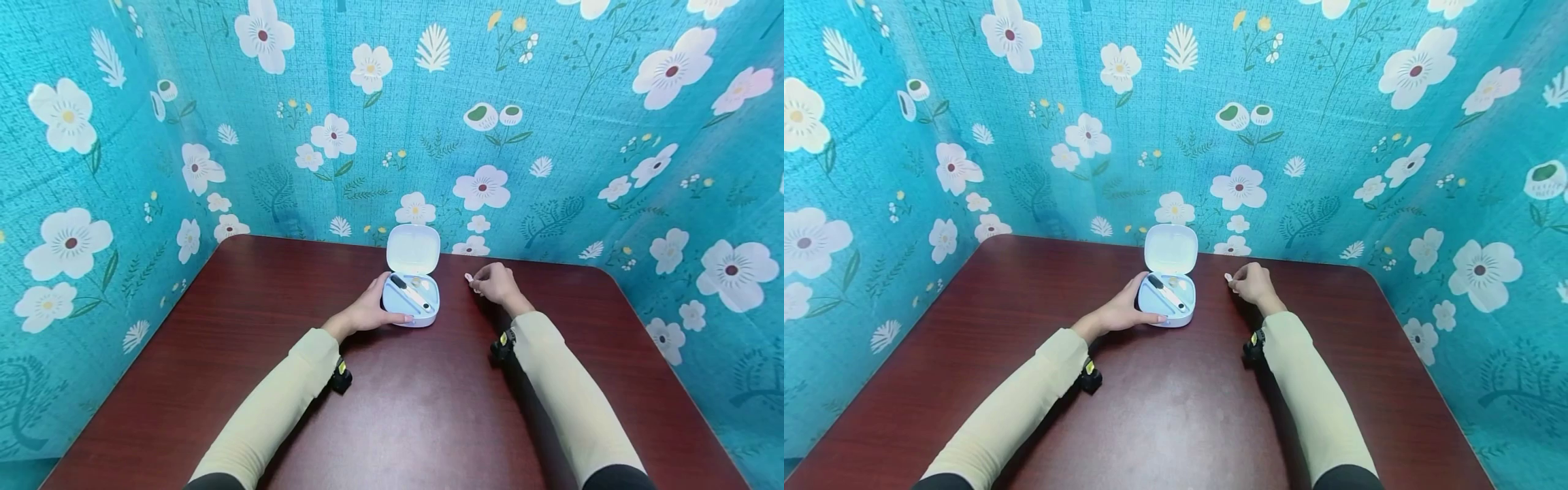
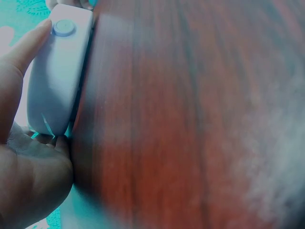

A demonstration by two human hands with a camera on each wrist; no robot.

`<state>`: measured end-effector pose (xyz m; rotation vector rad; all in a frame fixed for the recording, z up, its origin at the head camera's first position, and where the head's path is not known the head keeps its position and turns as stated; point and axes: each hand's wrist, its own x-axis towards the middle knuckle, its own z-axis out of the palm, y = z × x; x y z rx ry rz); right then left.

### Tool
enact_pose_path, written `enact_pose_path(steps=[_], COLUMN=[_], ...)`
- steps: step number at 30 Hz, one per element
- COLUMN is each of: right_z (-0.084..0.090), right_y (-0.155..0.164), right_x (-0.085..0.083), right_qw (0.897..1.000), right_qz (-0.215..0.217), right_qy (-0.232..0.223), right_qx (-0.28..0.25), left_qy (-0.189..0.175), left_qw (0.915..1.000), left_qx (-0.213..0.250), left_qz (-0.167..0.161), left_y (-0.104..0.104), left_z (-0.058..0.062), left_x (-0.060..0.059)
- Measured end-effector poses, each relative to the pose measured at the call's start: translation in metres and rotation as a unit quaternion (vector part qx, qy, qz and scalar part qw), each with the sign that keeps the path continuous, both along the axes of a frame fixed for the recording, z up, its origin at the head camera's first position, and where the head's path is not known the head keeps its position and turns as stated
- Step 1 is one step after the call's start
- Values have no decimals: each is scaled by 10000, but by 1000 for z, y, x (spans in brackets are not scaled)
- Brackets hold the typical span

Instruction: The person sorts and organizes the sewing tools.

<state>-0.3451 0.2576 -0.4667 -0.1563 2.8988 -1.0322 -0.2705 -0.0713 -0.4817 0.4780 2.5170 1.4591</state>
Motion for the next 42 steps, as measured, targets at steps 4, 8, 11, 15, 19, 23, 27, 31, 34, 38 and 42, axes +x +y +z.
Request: enact_pose_path(steps=[4,8,11,15,19,23,27,31,34,38,42], right_z=[0,2,7,14,19,23,28,31,34,38,39], right_y=[-4,-10,-17,-26,-34,-44,-56,-71,-83,-101,-118], right_x=[8,15,20,26,32,39,47,55,61,68,72], right_qw=[9937,9836,9800,9764,9740,9750,9761,9794,9839,9873,9852], right_qz=[163,297,338,397,460,512,631,781,862,1041,1247], right_qy=[-312,-428,-455,-475,-466,-434,-328,-133,63,525,1028], right_qx=[-1060,-1726,-1910,-2070,-2169,-2118,-2054,-1857,-1565,-1078,-579], left_qy=[-20,-9,34,74,75,58,55,61,48,41,39], left_qw=[10000,10000,10000,10000,10000,10000,9999,9999,10000,10000,10000], left_qx=[29,21,2,14,-6,-48,-92,-83,-73,-71,-39], left_qz=[-10,-26,-15,-18,-40,-36,-24,-21,-24,-43,-44], left_y=[1,1,0,0,-1,0,0,0,-1,-1,-1], left_z=[1,2,1,0,-1,-1,-2,-3,-3,-2,-2], left_x=[2,2,1,-2,-3,-3,-3,-4,-4,-3,-3])
